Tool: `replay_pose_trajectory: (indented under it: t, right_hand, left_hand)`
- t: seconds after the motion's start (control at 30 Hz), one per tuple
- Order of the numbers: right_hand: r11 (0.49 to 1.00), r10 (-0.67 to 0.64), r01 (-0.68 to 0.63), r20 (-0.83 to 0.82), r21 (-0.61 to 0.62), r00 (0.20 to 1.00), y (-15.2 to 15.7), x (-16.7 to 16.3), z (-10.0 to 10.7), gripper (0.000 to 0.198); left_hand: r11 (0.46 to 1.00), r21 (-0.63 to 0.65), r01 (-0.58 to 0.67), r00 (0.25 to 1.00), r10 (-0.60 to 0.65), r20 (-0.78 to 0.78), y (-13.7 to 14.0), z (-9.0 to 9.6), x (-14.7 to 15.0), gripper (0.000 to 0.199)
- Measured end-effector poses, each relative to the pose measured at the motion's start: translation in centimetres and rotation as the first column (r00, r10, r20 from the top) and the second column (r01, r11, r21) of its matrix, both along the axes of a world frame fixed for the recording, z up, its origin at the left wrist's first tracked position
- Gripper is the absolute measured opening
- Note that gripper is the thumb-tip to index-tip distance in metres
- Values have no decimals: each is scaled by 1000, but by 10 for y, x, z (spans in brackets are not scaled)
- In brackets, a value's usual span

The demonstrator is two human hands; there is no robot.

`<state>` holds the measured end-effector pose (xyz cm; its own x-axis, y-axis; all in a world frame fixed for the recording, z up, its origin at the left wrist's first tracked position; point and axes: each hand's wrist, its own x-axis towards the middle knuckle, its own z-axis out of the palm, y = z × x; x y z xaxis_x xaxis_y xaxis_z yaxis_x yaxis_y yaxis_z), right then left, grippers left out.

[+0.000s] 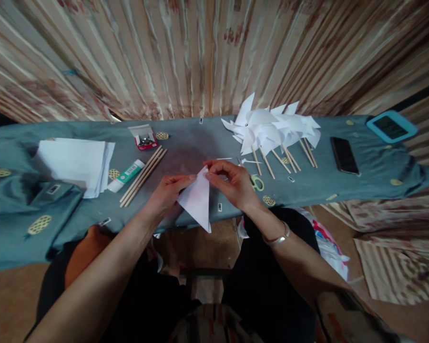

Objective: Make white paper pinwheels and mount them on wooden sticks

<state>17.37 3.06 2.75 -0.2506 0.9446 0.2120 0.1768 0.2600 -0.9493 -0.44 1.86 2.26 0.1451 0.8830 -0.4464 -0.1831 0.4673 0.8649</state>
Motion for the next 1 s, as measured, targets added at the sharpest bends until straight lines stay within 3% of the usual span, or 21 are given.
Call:
replay_pose_trajectory:
  t: [0.13,0.27,0.4,0.53,0.6,0.67,0.8,0.9,1.0]
  right_hand:
    - [993,-23,15,68,120,997,-7,0,6,9]
    - [968,-76,28,185,249,980,-20,-2,21,9]
    - [920,19,-122,267,372,963,-37,-8,27,6]
    - [862,191,-296,277,412,942,-50,-18,18,13]
    - [859,264,-353,269,372,926,-53,-21,14,18]
    - [887,289,-357,251,292,924,-52,-20,12,23]
    - [973,227,-227,248,-29,942,-38,-10,9,34]
    - [958,181,-126,201,-258,963,-24,-5,2,42]
    - [899,148,-141,-15,-415,989,-16,-9,-6,39]
  left_hand:
    - [995,-68,-73,994,77,72,-3,1,4,18]
    - [982,-21,-189,976,190,108,0,-3,4,18]
    - [945,52,-323,943,317,102,11,-3,-5,19]
    - [917,154,-367,929,369,16,23,-2,-21,23]
    - [900,205,-384,915,401,-43,27,-3,-27,24]
    - [882,257,-395,898,430,-91,29,-4,-30,26]
    - [862,316,-397,888,447,-104,28,-1,-32,33]
    - [864,313,-394,893,441,-94,27,3,-34,37]
    - [877,310,-368,904,415,-102,26,5,-35,38]
